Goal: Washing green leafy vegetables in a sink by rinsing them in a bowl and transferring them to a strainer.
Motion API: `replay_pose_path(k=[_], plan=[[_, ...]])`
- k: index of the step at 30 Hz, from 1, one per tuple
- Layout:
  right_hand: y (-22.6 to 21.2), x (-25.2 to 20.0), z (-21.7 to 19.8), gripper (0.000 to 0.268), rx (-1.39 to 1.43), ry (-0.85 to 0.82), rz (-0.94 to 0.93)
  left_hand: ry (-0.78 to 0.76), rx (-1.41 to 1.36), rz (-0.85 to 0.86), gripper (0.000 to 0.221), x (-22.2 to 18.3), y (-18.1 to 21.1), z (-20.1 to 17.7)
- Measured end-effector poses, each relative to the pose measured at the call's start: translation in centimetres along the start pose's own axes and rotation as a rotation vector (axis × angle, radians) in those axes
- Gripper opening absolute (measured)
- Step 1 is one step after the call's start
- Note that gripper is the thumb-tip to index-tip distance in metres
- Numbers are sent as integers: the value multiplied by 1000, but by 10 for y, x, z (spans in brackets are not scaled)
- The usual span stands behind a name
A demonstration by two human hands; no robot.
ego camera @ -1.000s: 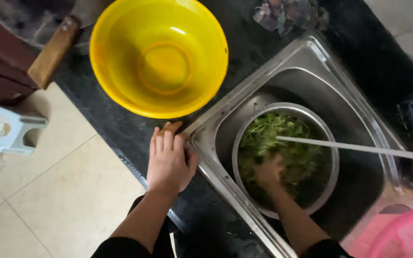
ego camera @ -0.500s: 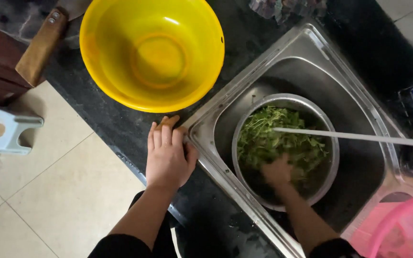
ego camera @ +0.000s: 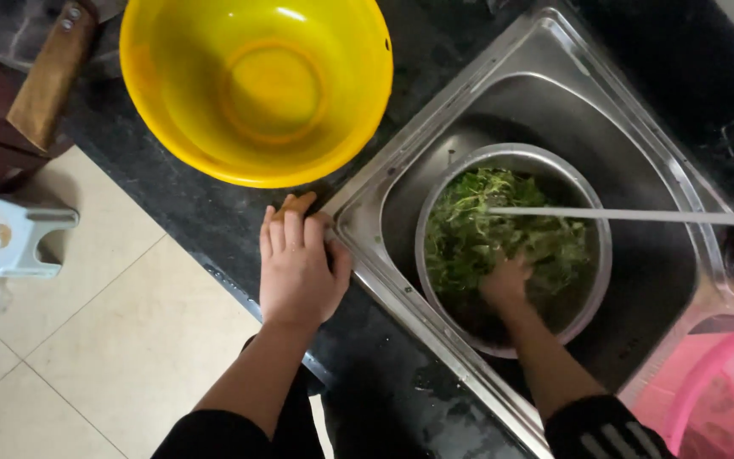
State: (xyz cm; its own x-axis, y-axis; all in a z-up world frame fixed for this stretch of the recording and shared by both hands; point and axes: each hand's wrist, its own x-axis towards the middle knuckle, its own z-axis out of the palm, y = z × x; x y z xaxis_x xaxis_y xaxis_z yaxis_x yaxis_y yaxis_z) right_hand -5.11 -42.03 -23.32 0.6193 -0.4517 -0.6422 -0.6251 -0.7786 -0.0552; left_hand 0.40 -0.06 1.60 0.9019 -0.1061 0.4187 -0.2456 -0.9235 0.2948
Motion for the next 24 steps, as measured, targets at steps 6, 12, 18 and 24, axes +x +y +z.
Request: replay_pose_path(k=[6, 12, 18, 24], plan=[[-18, -52, -82, 64, 108, 37, -286, -8, -15, -12, 31, -4, -3, 5], [-14, -132, -183, 48, 318, 356, -480, -38, 4, -19, 29, -1, 1, -3], [-16, -204, -227, 40, 202, 523, -586, -118, -122, -4, 29, -7, -7, 1], [-40, -206, -214, 83, 322, 35, -459, -115, -127, -25, 28, -6, -6, 1]])
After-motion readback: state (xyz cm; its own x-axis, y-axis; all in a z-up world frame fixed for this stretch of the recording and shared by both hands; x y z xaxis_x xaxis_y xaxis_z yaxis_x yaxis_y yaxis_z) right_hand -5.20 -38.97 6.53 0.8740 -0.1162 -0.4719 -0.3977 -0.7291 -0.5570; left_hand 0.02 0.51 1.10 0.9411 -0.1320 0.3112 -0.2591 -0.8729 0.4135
